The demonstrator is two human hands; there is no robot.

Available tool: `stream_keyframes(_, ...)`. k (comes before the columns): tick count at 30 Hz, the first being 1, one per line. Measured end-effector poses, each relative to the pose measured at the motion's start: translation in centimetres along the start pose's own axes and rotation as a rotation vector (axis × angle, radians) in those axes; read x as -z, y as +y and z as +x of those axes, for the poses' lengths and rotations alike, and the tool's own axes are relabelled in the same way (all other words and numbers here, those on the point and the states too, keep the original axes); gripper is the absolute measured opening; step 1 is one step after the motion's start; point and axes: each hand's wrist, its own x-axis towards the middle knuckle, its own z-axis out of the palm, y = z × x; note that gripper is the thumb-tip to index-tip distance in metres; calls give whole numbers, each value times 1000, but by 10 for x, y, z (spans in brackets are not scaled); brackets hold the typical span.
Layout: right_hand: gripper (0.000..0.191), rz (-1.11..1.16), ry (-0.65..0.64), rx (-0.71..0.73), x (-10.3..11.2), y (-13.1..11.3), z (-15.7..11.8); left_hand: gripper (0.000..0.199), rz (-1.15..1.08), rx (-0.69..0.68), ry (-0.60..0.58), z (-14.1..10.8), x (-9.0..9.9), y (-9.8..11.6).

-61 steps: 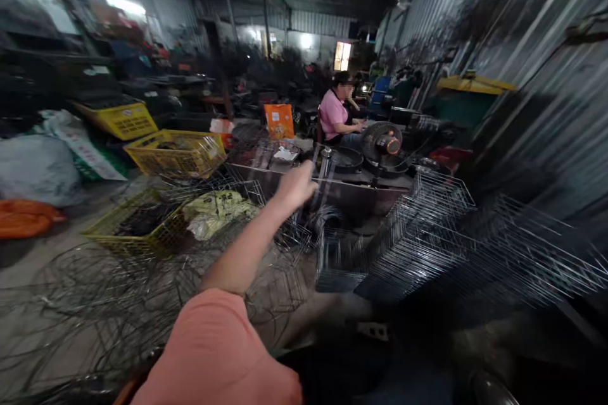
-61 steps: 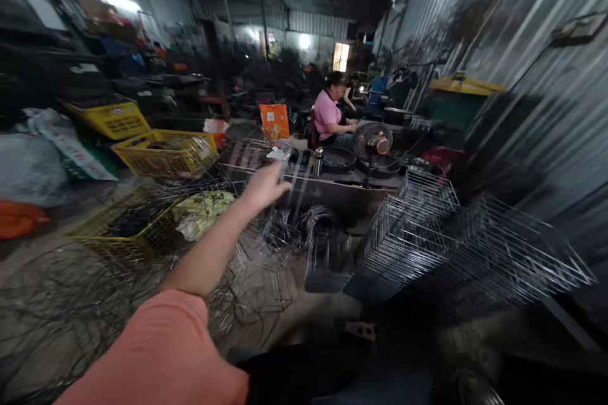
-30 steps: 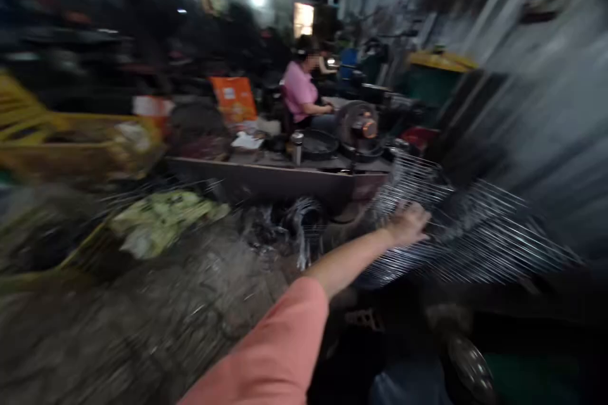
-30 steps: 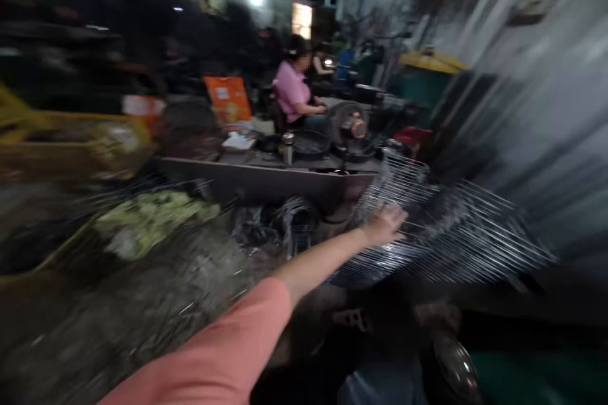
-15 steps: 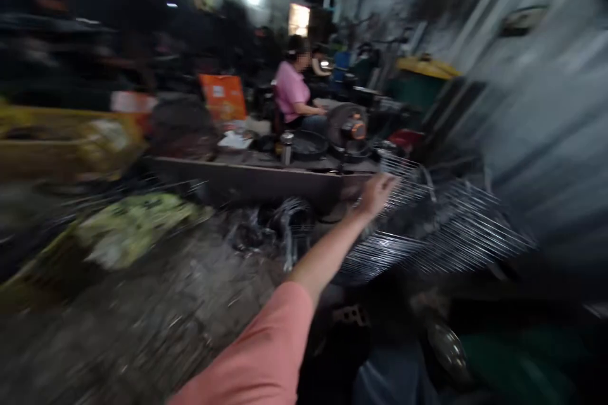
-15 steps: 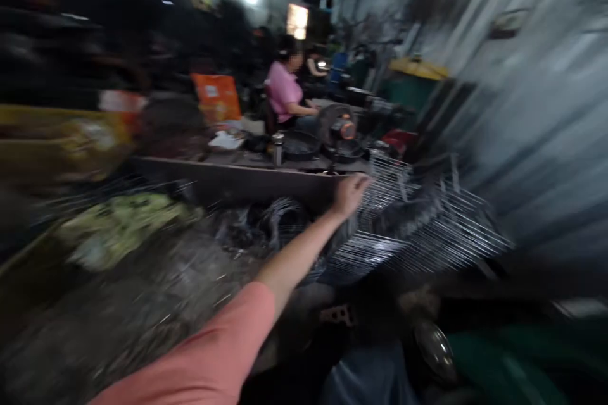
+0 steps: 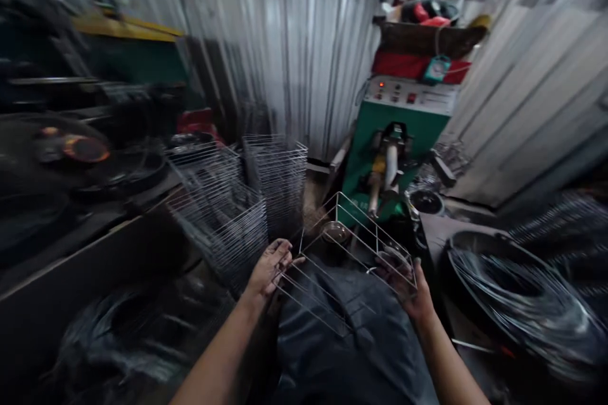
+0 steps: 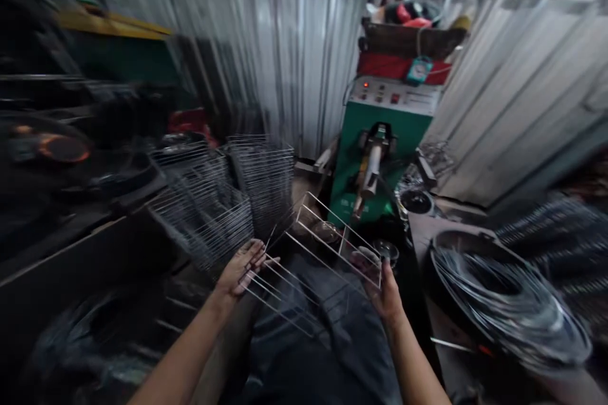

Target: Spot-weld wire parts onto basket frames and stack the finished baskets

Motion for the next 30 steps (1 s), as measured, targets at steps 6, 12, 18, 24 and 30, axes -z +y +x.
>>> stream_keyframes(6,30,546,124,-22,6,-25,-12,22,211,178,-1,35,-19,-43)
stream_keyframes(12,25,608,198,-120,-10,-44,8,41,970,-447,107,11,-33,-76)
stream_keyframes(18,27,589,163,-212,-24,-26,25,54,1239,-689,-372,-22,-70,-115)
stream_keyframes(24,44,-375,38,-265,62,-2,27,30,1234,-652,-463,-6,-77,-127)
stream_keyframes(30,29,-1387,515,-371,205,-14,41,39,1191,-372,-493,11,-56,-124)
